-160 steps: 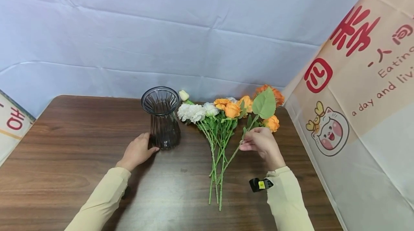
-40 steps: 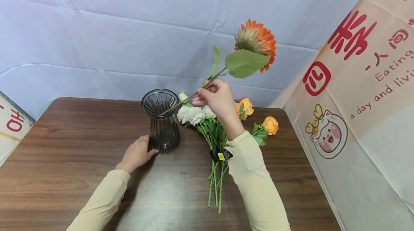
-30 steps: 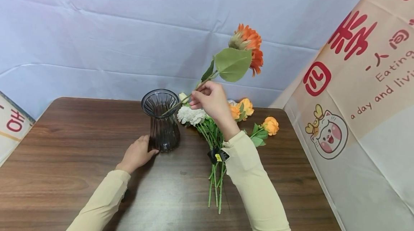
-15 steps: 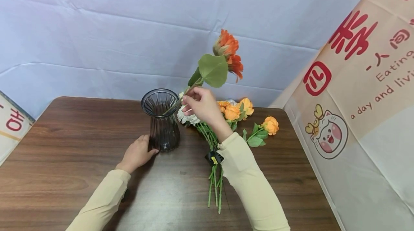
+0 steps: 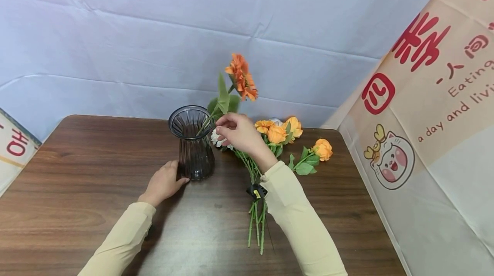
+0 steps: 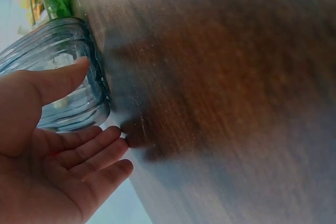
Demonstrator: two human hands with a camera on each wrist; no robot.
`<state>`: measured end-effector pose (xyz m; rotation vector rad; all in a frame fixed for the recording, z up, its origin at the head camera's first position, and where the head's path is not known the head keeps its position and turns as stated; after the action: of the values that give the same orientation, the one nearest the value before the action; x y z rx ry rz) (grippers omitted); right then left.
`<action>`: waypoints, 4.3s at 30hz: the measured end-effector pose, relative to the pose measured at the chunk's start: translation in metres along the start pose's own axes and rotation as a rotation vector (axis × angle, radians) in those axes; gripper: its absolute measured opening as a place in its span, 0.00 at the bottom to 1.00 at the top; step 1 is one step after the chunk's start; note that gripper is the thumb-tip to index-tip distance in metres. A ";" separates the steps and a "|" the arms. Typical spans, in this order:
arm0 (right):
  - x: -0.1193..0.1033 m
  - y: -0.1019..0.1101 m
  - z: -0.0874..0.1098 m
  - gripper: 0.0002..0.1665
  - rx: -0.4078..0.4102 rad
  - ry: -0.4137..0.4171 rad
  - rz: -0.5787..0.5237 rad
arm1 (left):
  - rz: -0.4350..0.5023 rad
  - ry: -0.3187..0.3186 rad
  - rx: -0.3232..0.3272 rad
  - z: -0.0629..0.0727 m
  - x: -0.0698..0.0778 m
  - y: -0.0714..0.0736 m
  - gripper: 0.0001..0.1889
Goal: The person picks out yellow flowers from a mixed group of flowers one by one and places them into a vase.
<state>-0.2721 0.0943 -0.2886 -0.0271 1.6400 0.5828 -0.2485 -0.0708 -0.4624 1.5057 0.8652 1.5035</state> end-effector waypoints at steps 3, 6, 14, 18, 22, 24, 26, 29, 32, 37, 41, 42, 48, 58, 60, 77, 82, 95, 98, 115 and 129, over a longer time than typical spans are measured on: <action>0.002 0.002 0.001 0.11 0.000 0.004 0.009 | 0.004 0.002 -0.004 0.000 0.000 0.000 0.31; 0.004 0.005 0.003 0.11 -0.004 -0.002 0.013 | 0.006 0.000 -0.005 0.000 0.000 0.000 0.31; 0.009 0.014 0.011 0.12 0.001 -0.012 0.051 | 0.007 -0.003 0.004 0.000 0.000 0.000 0.31; 0.013 0.022 0.016 0.12 0.015 -0.024 0.086 | 0.012 -0.002 0.010 0.000 -0.001 0.001 0.30; 0.020 0.030 0.022 0.12 0.030 -0.029 0.120 | 0.012 -0.002 0.015 0.000 0.000 0.001 0.30; 0.025 0.034 0.024 0.12 0.034 -0.036 0.122 | 0.013 0.000 0.013 0.000 0.000 0.001 0.30; 0.032 0.038 0.028 0.12 0.038 -0.050 0.115 | 0.013 0.000 0.013 0.001 0.000 0.001 0.31; 0.045 0.045 0.033 0.12 0.050 -0.077 0.089 | 0.016 0.001 0.012 0.001 0.000 0.001 0.30; 0.056 0.053 0.039 0.12 0.069 -0.106 0.060 | 0.017 0.000 0.017 0.001 -0.001 0.001 0.30; 0.072 0.067 0.050 0.13 0.116 -0.145 0.025 | 0.017 -0.007 0.025 0.002 0.000 0.002 0.31; 0.083 0.080 0.058 0.15 0.161 -0.174 0.007 | 0.017 -0.004 0.025 0.002 0.000 0.002 0.30; 0.085 0.083 0.060 0.15 0.170 -0.181 0.008 | 0.016 -0.004 0.025 0.002 0.000 0.002 0.30; 0.101 0.096 0.068 0.15 0.197 -0.220 0.003 | 0.006 0.005 0.021 0.001 -0.001 0.001 0.31; 0.131 0.103 0.076 0.14 0.195 -0.295 -0.024 | 0.007 0.000 0.034 0.001 -0.001 0.002 0.31; 0.137 0.103 0.077 0.13 0.194 -0.307 -0.034 | 0.008 -0.001 0.034 0.001 -0.001 0.002 0.31; 0.190 0.095 0.080 0.15 0.212 -0.412 -0.052 | 0.006 0.002 0.024 0.001 0.000 0.001 0.31; 0.197 0.095 0.078 0.16 0.227 -0.453 -0.056 | 0.005 0.004 0.025 0.001 0.000 0.001 0.31; 0.219 0.088 0.076 0.17 0.216 -0.534 -0.072 | 0.013 0.003 0.020 0.001 0.000 0.002 0.31; 0.222 0.087 0.076 0.17 0.218 -0.539 -0.073 | 0.010 0.004 0.017 0.001 0.000 0.002 0.31; 0.228 0.081 0.075 0.17 0.247 -0.549 -0.149 | 0.012 0.003 0.029 0.001 0.000 0.002 0.31; 0.227 0.077 0.078 0.18 0.224 -0.536 -0.253 | 0.008 0.004 0.031 0.002 0.000 0.002 0.31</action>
<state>-0.2653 0.2620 -0.4762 0.0794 1.1458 0.1835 -0.2466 -0.0719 -0.4608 1.5310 0.8887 1.5056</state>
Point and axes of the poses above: each hand's wrist, its own z-axis away from the middle knuckle, its own y-axis out of the back of the hand, x = y × z, the point moved 10 cm from there along -z, towards the middle knuckle, and after that the axes turned 4 degrees about y, right-handed, at the moved point
